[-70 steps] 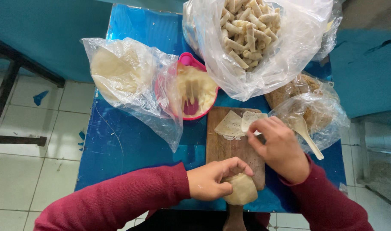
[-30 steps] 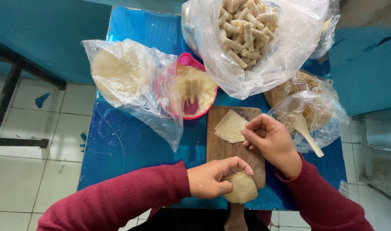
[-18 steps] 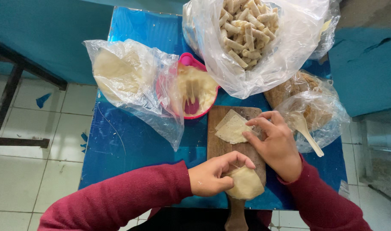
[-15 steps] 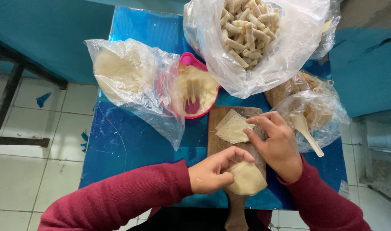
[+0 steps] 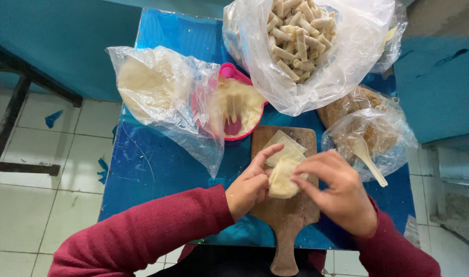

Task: The person spoons filling from a plastic bag onto square dough wrappers and folds each wrapper over the filling into a triangular parcel by hand, pressing the edges closed and stacking the finished parcels on a small wooden board.

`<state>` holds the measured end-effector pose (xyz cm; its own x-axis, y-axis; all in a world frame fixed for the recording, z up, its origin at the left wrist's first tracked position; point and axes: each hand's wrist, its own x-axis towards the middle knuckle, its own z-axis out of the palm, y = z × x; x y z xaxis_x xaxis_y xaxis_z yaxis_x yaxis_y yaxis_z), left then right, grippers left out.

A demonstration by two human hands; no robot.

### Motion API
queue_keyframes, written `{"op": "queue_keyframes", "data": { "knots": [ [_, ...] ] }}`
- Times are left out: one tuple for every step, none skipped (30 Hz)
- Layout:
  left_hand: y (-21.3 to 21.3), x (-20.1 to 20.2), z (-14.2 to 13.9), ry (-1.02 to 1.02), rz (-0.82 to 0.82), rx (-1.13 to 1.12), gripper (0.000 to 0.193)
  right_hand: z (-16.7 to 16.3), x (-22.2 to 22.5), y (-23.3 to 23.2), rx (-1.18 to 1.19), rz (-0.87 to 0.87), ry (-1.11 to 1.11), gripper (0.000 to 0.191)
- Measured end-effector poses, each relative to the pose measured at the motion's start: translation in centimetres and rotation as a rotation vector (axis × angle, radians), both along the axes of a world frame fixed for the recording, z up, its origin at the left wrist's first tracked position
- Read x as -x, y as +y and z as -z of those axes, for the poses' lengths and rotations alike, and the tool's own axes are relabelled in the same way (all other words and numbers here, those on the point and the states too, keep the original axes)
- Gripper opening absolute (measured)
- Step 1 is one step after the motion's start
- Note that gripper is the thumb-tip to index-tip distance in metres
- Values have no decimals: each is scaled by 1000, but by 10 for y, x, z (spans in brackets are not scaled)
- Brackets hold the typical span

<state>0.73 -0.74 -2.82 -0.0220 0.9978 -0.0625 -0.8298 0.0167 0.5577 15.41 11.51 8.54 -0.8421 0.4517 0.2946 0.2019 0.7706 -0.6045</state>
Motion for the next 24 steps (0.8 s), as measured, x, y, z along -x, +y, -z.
{"op": "queue_keyframes", "data": {
  "knots": [
    [0,-1,0,-59,-3,-19,89,-2,-1,-5,-44,-99,-20,21],
    [0,-1,-1,-118,-4,-37,91,-3,-2,-9,-86,-196,-41,24],
    [-2,1,-1,-289,32,-216,87,-2,-1,-13,-82,-171,-47,21],
    [-4,4,-3,-459,67,-396,83,0,-1,-16,-78,-147,-52,19],
    [-5,6,-4,-629,99,-576,80,2,-1,-18,-73,-124,-59,17],
    [-5,6,-7,-407,77,-349,84,4,-2,-19,-51,-119,-41,16],
    [-4,5,-9,-184,54,-123,88,6,-3,-18,-30,-114,-23,16],
    [-4,5,-11,41,29,102,93,9,-5,-17,-9,-110,-4,16],
    [-4,5,-13,77,25,51,94,11,-7,-15,22,-102,-2,16],
    [-3,5,-15,111,21,0,96,15,-10,-13,54,-94,0,16],
    [-4,5,-16,147,16,-51,98,18,-13,-11,86,-86,2,16],
    [-3,5,-17,163,11,-57,97,23,-16,-9,140,-48,-30,15],
    [-2,4,-17,179,6,-61,97,27,-19,-7,195,-10,-62,15],
    [-2,3,-16,193,1,-65,97,31,-22,-5,251,28,-96,14],
    [-2,3,-16,191,13,-61,97,36,-23,-1,467,103,-43,13],
    [-2,2,-16,190,24,-59,98,41,-21,3,681,178,11,13],
    [-3,0,-15,188,35,-55,98,43,-23,7,894,254,67,14],
    [-6,-3,-15,198,75,-37,99,44,-24,13,1084,287,187,15],
    [-8,-6,-16,210,114,-20,100,44,-22,23,1271,318,311,15],
    [-12,-10,-17,221,153,-2,101,42,-19,32,1457,348,438,16],
    [-15,-13,-17,206,180,-27,101,41,-18,37,1436,343,469,19],
    [-19,-16,-18,190,207,-52,101,38,-17,42,1415,337,499,21],
    [-22,-19,-19,175,233,-77,100,37,-16,43,1394,332,528,24],
    [-25,-22,-20,196,273,-87,99,36,-13,42,1190,336,482,21]
  ]
}}
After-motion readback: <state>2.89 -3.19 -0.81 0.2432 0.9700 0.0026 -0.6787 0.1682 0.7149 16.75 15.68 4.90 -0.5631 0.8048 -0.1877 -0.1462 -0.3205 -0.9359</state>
